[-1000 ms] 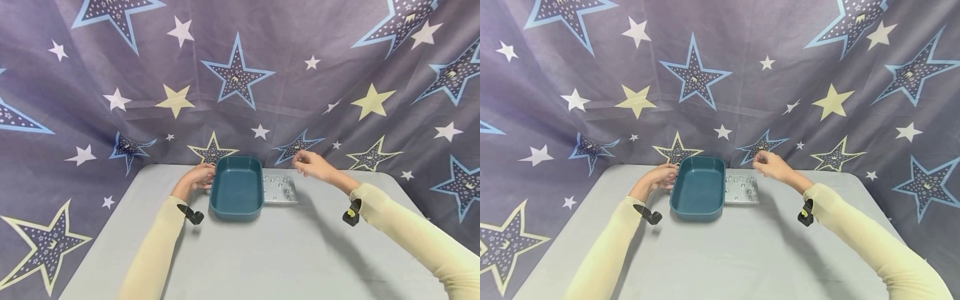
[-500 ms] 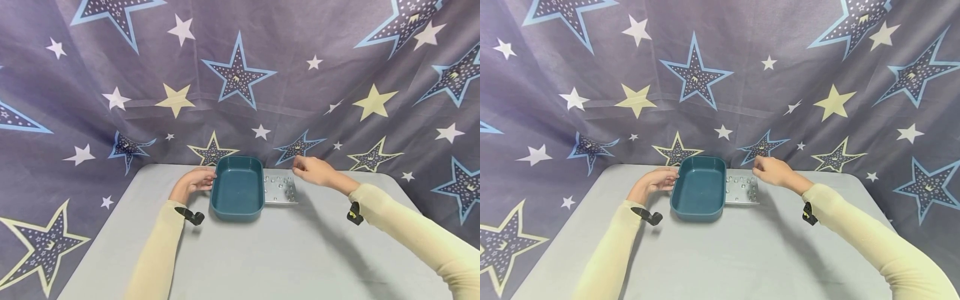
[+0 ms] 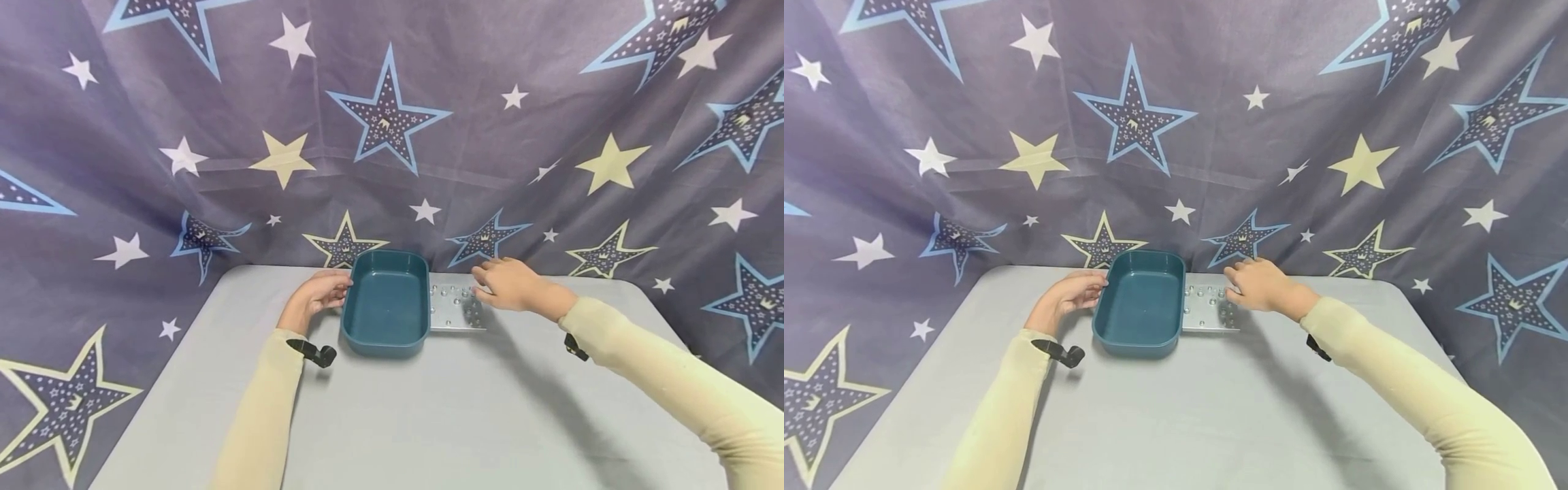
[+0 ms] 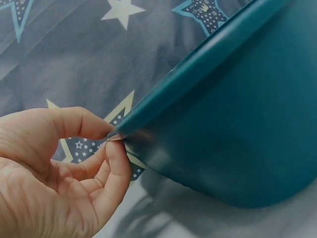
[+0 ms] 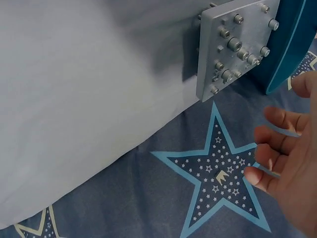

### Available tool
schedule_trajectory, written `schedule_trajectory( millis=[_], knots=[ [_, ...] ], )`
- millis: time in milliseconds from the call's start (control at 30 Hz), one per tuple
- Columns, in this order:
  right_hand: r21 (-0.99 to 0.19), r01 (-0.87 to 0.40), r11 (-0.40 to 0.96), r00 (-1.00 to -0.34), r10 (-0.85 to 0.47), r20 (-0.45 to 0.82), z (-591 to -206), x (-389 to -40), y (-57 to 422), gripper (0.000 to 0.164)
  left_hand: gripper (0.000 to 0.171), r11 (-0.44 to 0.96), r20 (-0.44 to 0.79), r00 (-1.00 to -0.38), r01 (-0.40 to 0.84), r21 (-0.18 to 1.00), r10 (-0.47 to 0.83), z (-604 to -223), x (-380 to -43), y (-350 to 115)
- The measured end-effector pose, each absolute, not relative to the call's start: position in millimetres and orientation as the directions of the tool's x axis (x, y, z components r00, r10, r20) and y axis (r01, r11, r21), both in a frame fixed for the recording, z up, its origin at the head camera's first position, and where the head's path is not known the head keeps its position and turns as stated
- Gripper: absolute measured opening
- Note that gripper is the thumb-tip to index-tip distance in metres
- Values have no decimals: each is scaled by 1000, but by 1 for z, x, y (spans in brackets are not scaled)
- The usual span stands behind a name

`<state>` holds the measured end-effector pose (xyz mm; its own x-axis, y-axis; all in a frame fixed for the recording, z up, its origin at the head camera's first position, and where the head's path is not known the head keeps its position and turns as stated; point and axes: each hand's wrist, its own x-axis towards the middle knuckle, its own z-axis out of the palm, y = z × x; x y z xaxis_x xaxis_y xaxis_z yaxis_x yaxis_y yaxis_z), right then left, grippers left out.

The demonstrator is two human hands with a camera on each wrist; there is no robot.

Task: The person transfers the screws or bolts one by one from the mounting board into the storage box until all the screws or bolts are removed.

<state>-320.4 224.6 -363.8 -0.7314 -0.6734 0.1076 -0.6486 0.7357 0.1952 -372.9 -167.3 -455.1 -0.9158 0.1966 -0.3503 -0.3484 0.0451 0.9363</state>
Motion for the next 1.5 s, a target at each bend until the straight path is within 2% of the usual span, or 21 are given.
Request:
schedule_trajectory(
  millis=[300,500,600,767,933,1167,1500],
  knots=[
    [177,-697,695,-690,-717,99,-376,-324,212,19,42,8,-326,-931,-329,944,163,-462,-369,-166],
    [211,-736,644,-652,-758,39,-384,-323,201,20,23,-5,-345,-920,-352,936,188,-458,-371,-167],
    [222,-747,627,-644,-765,-4,-388,-323,197,26,16,-7,-368,-906,-378,926,209,-455,-374,-168],
    [226,-759,610,-630,-776,-24,-394,-321,192,31,19,6,-385,-885,-398,917,261,-452,-378,-169],
    [211,-780,588,-606,-795,-25,-398,-319,189,23,25,17,-392,-871,-405,914,296,-452,-380,-172],
    [209,-799,565,-583,-812,-36,-404,-317,185,21,14,-14,-385,-856,-415,910,345,-458,-379,-177],
    [190,-802,567,-582,-813,-31,-404,-315,184,18,12,-29,-346,-868,-381,924,356,-457,-378,-174]
  ],
)
